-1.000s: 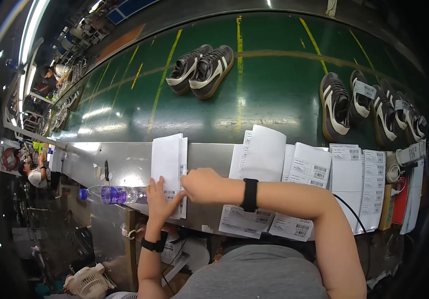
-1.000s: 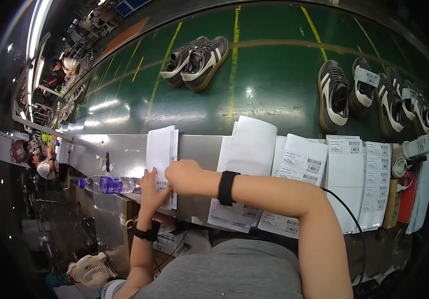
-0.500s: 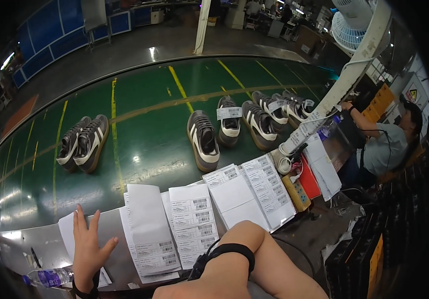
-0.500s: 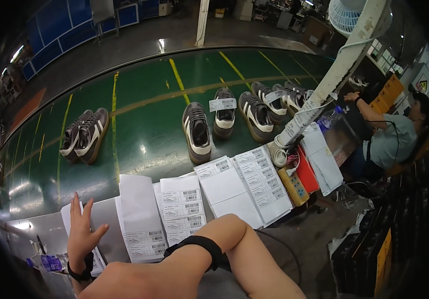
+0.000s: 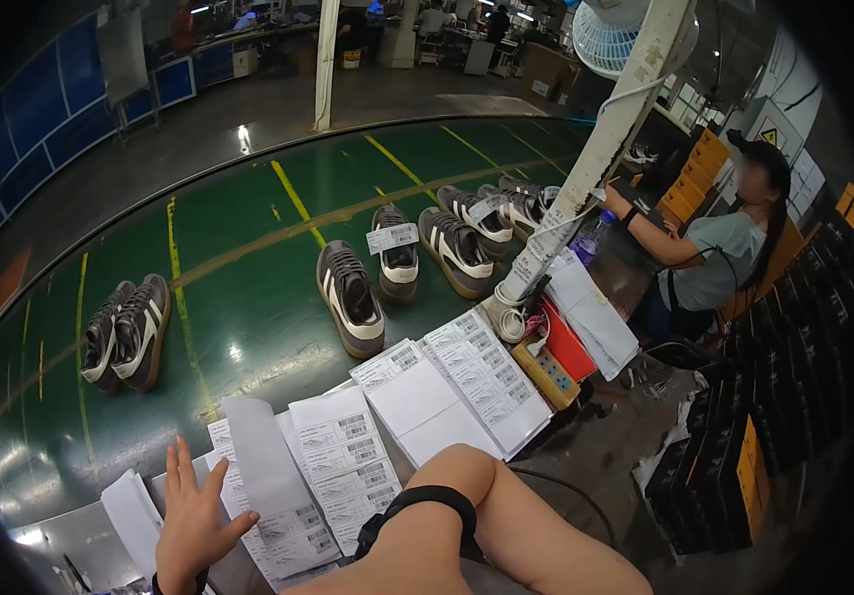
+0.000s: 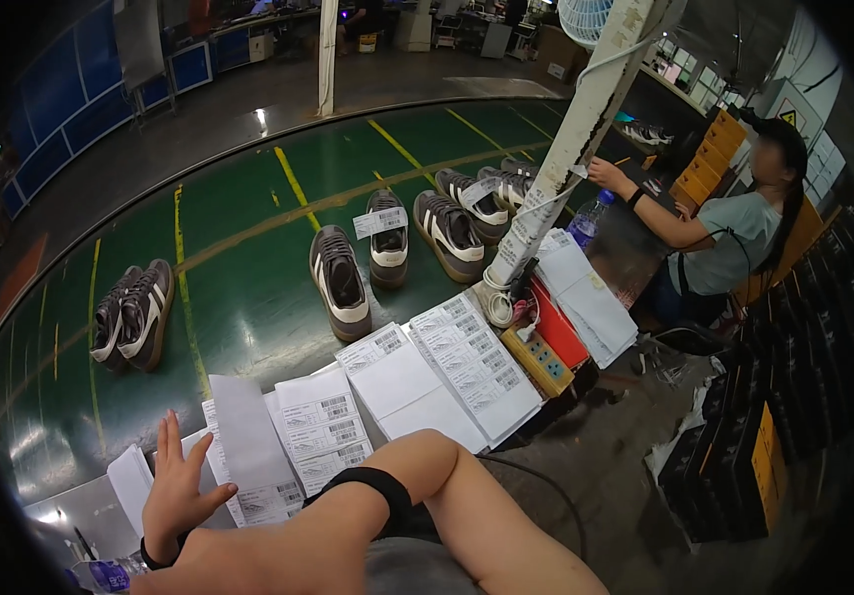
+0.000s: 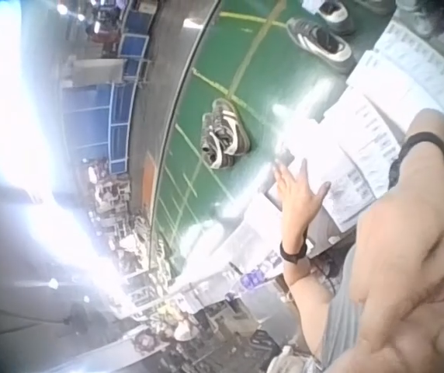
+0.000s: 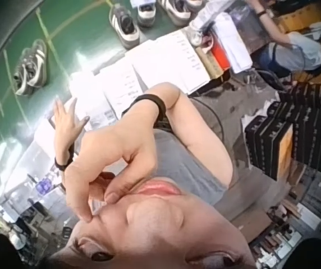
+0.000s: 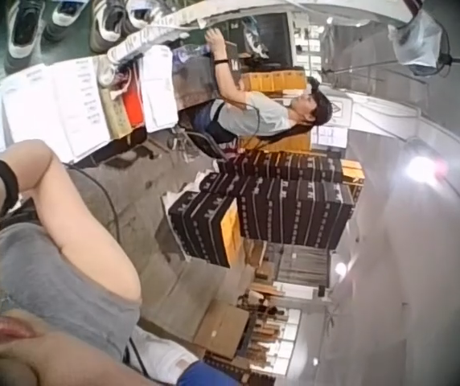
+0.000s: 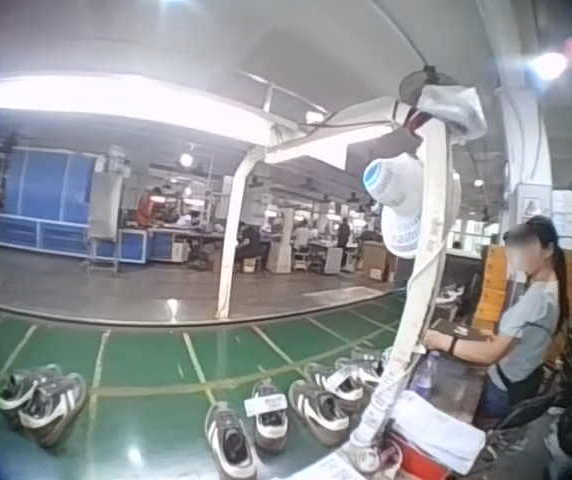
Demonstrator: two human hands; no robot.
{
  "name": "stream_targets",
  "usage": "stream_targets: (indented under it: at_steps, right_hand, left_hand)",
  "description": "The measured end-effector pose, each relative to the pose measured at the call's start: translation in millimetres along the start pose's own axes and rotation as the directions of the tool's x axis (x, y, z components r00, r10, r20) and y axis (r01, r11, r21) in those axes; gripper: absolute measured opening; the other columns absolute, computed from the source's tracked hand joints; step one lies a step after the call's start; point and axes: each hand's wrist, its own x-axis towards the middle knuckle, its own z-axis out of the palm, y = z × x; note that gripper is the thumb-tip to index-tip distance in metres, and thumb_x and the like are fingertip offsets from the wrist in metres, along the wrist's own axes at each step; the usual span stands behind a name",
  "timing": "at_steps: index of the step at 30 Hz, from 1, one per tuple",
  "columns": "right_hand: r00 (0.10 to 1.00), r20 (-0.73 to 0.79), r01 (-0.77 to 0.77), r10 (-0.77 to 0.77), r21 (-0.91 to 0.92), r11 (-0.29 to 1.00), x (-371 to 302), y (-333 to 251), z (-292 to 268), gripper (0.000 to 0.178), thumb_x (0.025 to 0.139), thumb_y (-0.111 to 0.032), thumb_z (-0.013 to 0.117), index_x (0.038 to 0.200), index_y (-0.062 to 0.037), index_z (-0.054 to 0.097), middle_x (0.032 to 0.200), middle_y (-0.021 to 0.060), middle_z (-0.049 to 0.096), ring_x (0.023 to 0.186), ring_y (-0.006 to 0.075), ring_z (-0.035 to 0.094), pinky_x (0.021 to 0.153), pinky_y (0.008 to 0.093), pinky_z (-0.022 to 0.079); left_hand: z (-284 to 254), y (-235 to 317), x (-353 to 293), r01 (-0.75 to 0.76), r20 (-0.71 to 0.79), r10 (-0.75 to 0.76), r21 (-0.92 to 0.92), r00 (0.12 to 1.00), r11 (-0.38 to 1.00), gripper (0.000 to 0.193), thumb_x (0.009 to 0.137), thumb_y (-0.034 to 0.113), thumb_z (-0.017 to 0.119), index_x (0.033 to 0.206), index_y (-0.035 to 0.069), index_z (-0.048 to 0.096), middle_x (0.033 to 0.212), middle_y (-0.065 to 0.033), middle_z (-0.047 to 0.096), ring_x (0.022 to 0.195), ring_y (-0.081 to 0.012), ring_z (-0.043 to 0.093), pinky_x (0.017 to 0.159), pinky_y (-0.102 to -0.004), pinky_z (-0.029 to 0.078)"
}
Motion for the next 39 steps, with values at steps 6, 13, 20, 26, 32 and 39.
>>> stream_targets:
  at_steps: [6,13,20,26,32,39]
  right_hand:
    - [0.923,-0.08,-0.329,0.376,-0.669,0.666,-33.1,3.9,-42.2,0.015,0.088,-0.013,0.06,0.096,-0.0011,0.055,0.085,0.0132,0.061,0.078,0.0284,0.062,0.066,0.0365,0.048]
    - [0.657,-0.565,-0.505,0.5,-0.822,-0.265,-132.3,53.2,-113.8,0.039,0.091,-0.027,0.059,0.117,0.0003,0.052,0.114,0.017,0.056,0.105,0.0325,0.055,0.086,0.0385,0.047]
    - [0.676,-0.432,-0.583,0.597,-0.809,0.074,-135.7,81.8,-124.9,0.07,0.092,-0.029,0.057,0.145,-0.0002,0.023,0.153,0.0244,0.013,0.135,0.0436,0.03,0.109,0.0432,0.033]
    - [0.6,-0.382,-0.31,0.703,-0.921,-0.236,-158.9,121.0,-109.8,0.076,0.082,-0.031,0.067,0.141,0.0024,0.032,0.149,0.0254,0.023,0.132,0.0489,0.032,0.11,0.0474,0.031]
    - [0.579,-0.412,-0.43,0.704,-0.887,-0.166,-142.4,106.3,-88.5,0.084,0.071,-0.025,0.077,0.138,0.0016,0.035,0.147,0.0284,0.025,0.135,0.0472,0.028,0.105,0.048,0.036]
    - [0.435,-0.721,-0.485,0.539,-0.692,-0.534,-134.1,30.1,-92.2,0.072,0.076,-0.028,0.072,0.132,0.0049,0.043,0.127,0.03,0.05,0.119,0.0451,0.048,0.096,0.0469,0.042]
  left_hand:
    - [-23.1,-10.5,2.8,0.072,0.042,-0.074,0.063,0.996,0.995,0.079,0.069,0.04,0.078,0.134,0.007,0.047,0.148,-0.0384,0.009,0.136,-0.0567,0.011,0.105,-0.0626,0.023]
    - [-25.6,-52.5,57.2,0.122,-0.009,-0.122,0.001,0.992,0.993,0.086,0.077,0.05,0.069,0.143,0.006,0.034,0.145,-0.041,0.012,0.133,-0.0582,0.018,0.104,-0.0618,0.026]
    - [-5.9,-57.0,93.7,0.127,0.043,-0.119,-0.353,0.992,0.927,0.086,0.084,0.053,0.061,0.144,0.0,0.029,0.142,-0.0445,0.017,0.131,-0.0572,0.025,0.107,-0.0549,0.028]
    - [32.6,-66.6,102.2,0.129,0.062,-0.124,-0.09,0.99,0.988,0.097,0.078,0.057,0.065,0.146,0.001,0.023,0.143,-0.0405,0.023,0.13,-0.0559,0.03,0.105,-0.0549,0.032]
    - [52.6,-57.5,74.3,0.026,0.277,-0.046,0.075,0.96,0.997,0.112,0.063,0.06,0.077,0.144,0.001,0.027,0.135,-0.0366,0.037,0.121,-0.0573,0.038,0.096,-0.0589,0.04]
    - [27.9,-37.1,60.1,0.116,0.167,-0.145,0.173,0.975,0.978,0.11,0.059,0.053,0.082,0.145,0.008,0.03,0.143,-0.0325,0.029,0.128,-0.0573,0.03,0.097,-0.0647,0.034]
